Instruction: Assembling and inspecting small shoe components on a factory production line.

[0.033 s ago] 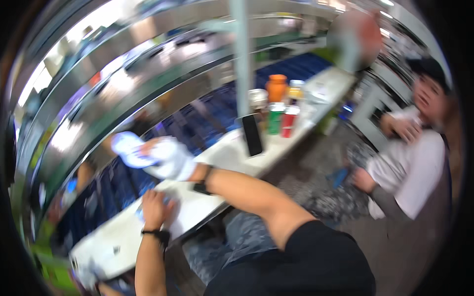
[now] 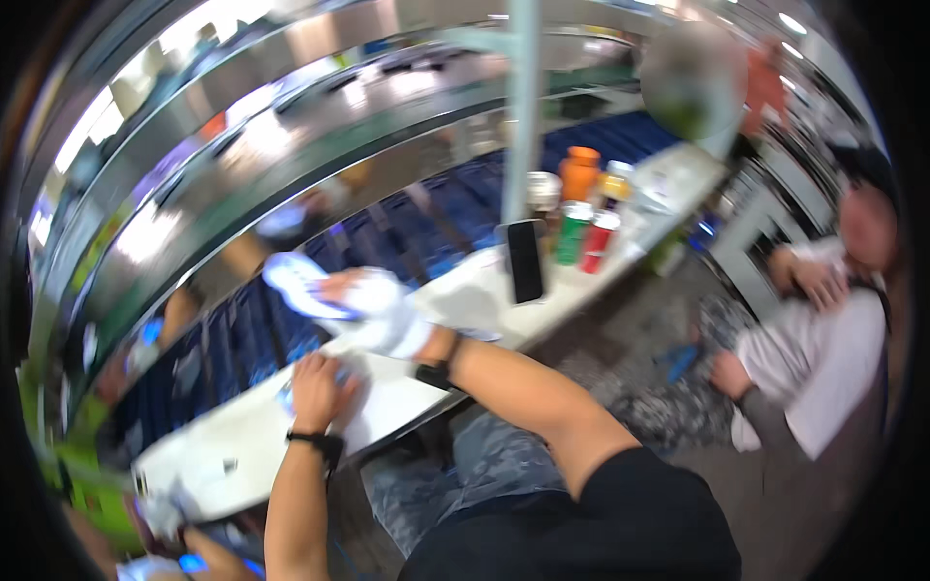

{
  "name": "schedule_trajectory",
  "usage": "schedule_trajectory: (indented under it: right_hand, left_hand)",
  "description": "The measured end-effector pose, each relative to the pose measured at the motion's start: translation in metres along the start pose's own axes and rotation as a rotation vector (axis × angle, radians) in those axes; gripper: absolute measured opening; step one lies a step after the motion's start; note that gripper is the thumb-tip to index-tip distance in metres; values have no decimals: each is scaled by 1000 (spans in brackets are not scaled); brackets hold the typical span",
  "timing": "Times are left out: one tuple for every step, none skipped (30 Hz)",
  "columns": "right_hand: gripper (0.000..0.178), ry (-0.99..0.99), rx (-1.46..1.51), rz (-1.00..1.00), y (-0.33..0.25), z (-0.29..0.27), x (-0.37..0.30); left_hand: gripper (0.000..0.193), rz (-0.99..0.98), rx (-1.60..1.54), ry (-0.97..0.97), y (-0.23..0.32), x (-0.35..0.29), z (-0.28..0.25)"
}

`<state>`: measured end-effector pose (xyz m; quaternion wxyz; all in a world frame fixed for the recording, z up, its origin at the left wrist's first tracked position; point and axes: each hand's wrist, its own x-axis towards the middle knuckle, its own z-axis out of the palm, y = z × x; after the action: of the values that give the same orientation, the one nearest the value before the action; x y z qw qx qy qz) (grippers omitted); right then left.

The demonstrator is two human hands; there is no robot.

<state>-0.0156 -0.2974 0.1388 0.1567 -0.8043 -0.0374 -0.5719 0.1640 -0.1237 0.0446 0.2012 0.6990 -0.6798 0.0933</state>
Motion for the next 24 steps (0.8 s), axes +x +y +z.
schedule_trajectory:
  right_hand:
    - [41,-61,-63,135,-16,-23,-32]
    - [41,-116,-66,201,-34,-36,-58]
    - [40,-137,-90,262,-50,-40,-79]
    - [39,-253,-192,272,-54,-47,-107]
    - [37,-307,-236,317,-58,-43,-135]
    - [39,-310,-212,282,-57,-40,-153]
    - [40,-384,-193,229,-64,-37,-156]
    - [42,-452,-181,177,-69,-35,-158]
    - [42,-443,-176,174,-69,-33,-159]
    - [43,-423,-186,225,-69,-30,-160]
    - [43,-401,-196,278,-69,-28,-161]
    - [43,-358,-198,291,-68,-28,-155]
    - [42,-358,-189,284,-69,-29,-153]
    - [41,-359,-177,278,-70,-32,-154]
    - [41,-338,-173,268,-68,-36,-154]
    - [41,-315,-164,257,-64,-37,-154]
    - [42,-310,-141,267,-64,-39,-154]
    - [41,-260,-129,289,-62,-38,-156]
    - [37,-215,-121,331,-60,-40,-158]
    - [33,-170,-109,371,-58,-40,-159]
    - [28,-109,-49,495,-61,-40,-157]
    - [24,-53,16,620,-65,-42,-157]
    - [22,0,78,704,-58,-44,-171]
    - [27,158,323,1005,-57,-42,-187]
  left_hand:
    - [35,24,-14,12,4,12,0]
    - [35,-7,0,-42,7,17,-3]
    - [34,-28,12,0,15,19,-13]
    - [31,-48,17,-38,19,22,-20]
    - [30,-60,36,-21,15,22,-20]
    - [30,-61,56,-9,10,16,-18]
    - [30,-78,71,-2,7,10,-13]
    - [29,-94,67,5,6,2,-7]
    - [28,-101,60,5,7,-2,-7]
    - [28,-97,70,3,2,-1,-8]
    - [29,-35,36,-31,-4,0,-11]
    - [31,22,0,-71,-9,-1,-17]
    - [34,77,1,-125,-16,-3,-24]
    - [34,71,11,-137,-17,-3,-25]
    - [34,94,-12,-128,-17,-3,-25]
    - [33,115,-30,-118,-16,-1,-28]
    - [31,144,-48,-116,-15,-1,-30]
    - [31,126,-36,-122,-8,0,-35]
    - [31,109,-145,-23,3,5,-40]
    - [31,89,-249,78,14,7,-46]
    - [32,107,-371,155,29,6,-50]
    - [34,121,-491,234,48,0,-52]
    - [34,120,-605,251,68,-6,-51]
    - [34,120,-719,269,84,-14,-47]
